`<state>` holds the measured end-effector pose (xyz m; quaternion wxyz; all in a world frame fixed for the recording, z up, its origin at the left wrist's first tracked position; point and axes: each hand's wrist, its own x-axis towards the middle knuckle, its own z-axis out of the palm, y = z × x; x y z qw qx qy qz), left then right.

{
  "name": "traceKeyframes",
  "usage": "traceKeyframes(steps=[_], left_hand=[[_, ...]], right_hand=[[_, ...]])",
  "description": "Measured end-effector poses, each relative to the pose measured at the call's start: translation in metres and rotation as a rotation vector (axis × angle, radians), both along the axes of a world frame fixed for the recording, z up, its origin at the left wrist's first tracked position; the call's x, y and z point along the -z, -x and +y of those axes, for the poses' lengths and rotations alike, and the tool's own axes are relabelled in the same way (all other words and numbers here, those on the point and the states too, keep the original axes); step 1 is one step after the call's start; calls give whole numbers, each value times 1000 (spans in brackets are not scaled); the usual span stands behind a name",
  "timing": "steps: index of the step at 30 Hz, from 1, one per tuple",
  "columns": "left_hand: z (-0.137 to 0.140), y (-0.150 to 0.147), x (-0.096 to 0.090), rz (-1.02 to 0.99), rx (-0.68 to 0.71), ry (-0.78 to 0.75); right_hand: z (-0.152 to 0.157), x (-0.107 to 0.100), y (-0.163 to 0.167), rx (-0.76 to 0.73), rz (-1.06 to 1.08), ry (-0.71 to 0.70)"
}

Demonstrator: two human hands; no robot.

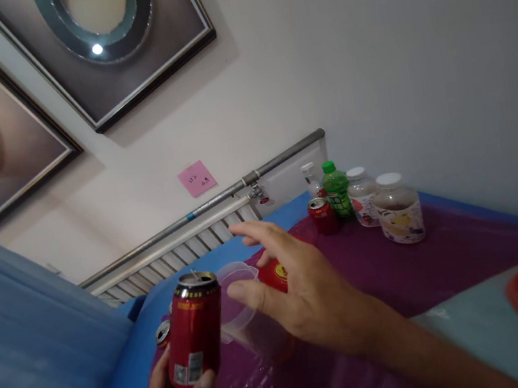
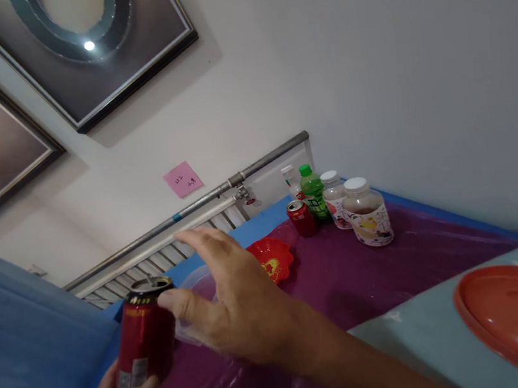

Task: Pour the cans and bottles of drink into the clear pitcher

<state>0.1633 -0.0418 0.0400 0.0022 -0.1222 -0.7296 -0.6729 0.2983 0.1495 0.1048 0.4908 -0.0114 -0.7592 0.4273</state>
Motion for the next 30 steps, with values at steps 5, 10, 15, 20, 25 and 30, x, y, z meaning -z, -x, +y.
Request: traceKeyframes(steps=[5, 10, 15, 20, 25, 30], left_hand=[[9, 11, -28, 81, -94, 69], [21, 14, -30, 169, -86, 38], [39, 17, -29, 214, -91, -20], [57, 19, -24, 300, -111, 101], [67, 22, -13, 556, -199, 283], [71, 20, -2, 795, -231, 372]], right_hand=[[9, 0, -1, 78, 43, -46], [13, 3, 3, 121, 56, -89], [16, 4, 7, 143, 45, -118], [15, 5, 11, 123, -6, -130], [20, 10, 20, 140, -116, -170], [30, 23, 35, 158, -351, -253]])
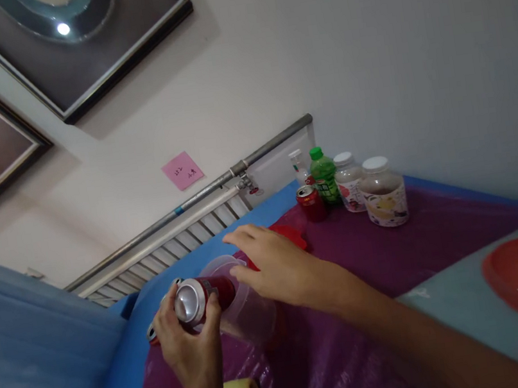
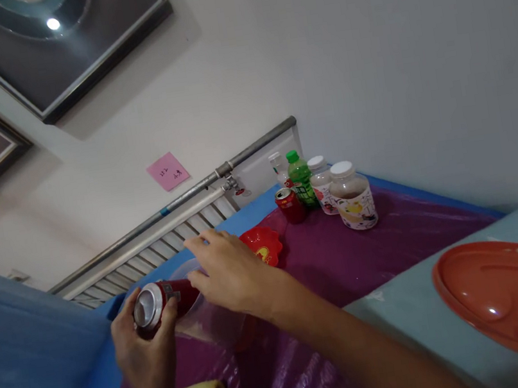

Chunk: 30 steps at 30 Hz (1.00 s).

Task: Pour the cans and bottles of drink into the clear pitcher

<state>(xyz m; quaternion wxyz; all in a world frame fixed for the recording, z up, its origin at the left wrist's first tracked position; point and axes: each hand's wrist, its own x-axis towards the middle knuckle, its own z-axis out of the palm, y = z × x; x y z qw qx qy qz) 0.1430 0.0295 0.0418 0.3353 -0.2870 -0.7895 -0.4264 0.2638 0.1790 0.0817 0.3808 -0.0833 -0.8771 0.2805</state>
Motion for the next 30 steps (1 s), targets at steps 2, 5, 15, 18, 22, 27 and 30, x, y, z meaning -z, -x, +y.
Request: traceKeyframes(steps=[2, 5, 15, 18, 22, 27, 30], left_hand=[[2, -2, 4, 72, -4, 38], [4, -3, 7, 121, -10, 62], [5, -4, 8, 108, -17, 56], [4, -3, 9, 120, -25, 57], [4, 0, 12, 160, -28, 57], [2, 2, 13, 166, -32, 66], [2, 2, 13, 175, -32, 69]], right_hand=[[3, 8, 6, 20, -100, -60], [5, 18, 13, 13, -174, -118], [5, 24, 20, 6, -196, -101], [5, 24, 21, -12, -235, -88], [7, 23, 21, -45, -318, -67], [7, 21, 20, -80, -334, -36], [8, 20, 20, -90, -340, -20]])
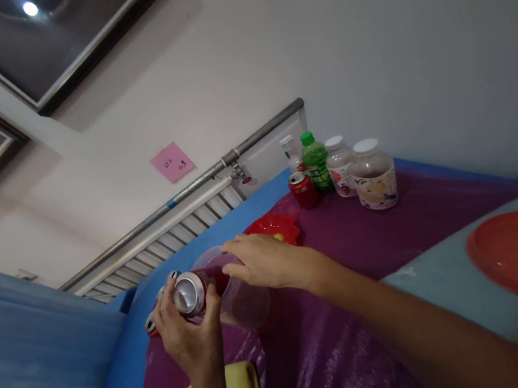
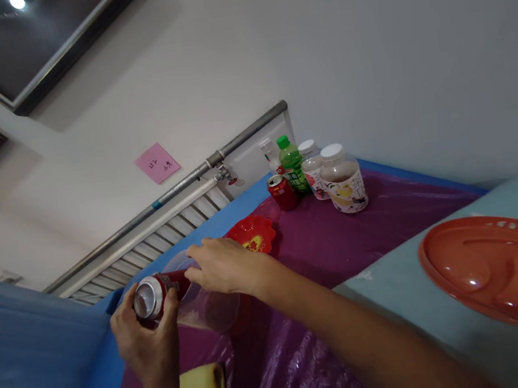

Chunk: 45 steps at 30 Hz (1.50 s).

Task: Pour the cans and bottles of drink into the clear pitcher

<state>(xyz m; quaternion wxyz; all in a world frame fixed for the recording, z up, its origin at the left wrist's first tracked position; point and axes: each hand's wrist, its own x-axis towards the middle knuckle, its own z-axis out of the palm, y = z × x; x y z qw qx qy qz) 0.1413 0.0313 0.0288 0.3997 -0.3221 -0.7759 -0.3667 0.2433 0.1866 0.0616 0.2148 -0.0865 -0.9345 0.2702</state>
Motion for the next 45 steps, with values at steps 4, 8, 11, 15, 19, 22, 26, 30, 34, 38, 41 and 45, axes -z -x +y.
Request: traceKeyframes(steps=[4, 8, 11, 15, 19, 22, 26, 30, 34, 38, 41, 45], left_hand=[[1, -1, -1, -5, 0, -4], [1, -1, -1, -11, -2, -4], [0, 0, -1, -17, -15, 7], [0, 3, 1, -16, -28, 19], [-1, 3, 0, -10, -35, 28], [-1, 2, -1, -16, -37, 32], [0, 1, -1, -11, -29, 27], [2, 0, -2, -42, -37, 9], [-4, -6, -15, -323, -4, -239], [-19, -14, -33, -464, 15, -432], [-32, -18, -37, -511, 15, -459], [-52, -19, -31, -594, 50, -467]], right_hand=[[1, 0, 1, -3, -1, 13], [2, 2, 1, -4, 15, 15], [2, 3, 1, -8, 22, 19], [3, 2, 1, -15, 19, 24], [4, 0, 0, -36, 19, 42], [4, -2, -1, -35, 5, 47], [4, -1, -2, -22, -10, 54], [5, -1, -1, -34, -5, 48], [7, -1, -1, -40, 8, 66], [8, 2, 1, -29, 16, 51], [8, 3, 1, -28, 12, 42], [8, 2, 1, -32, 5, 36]])
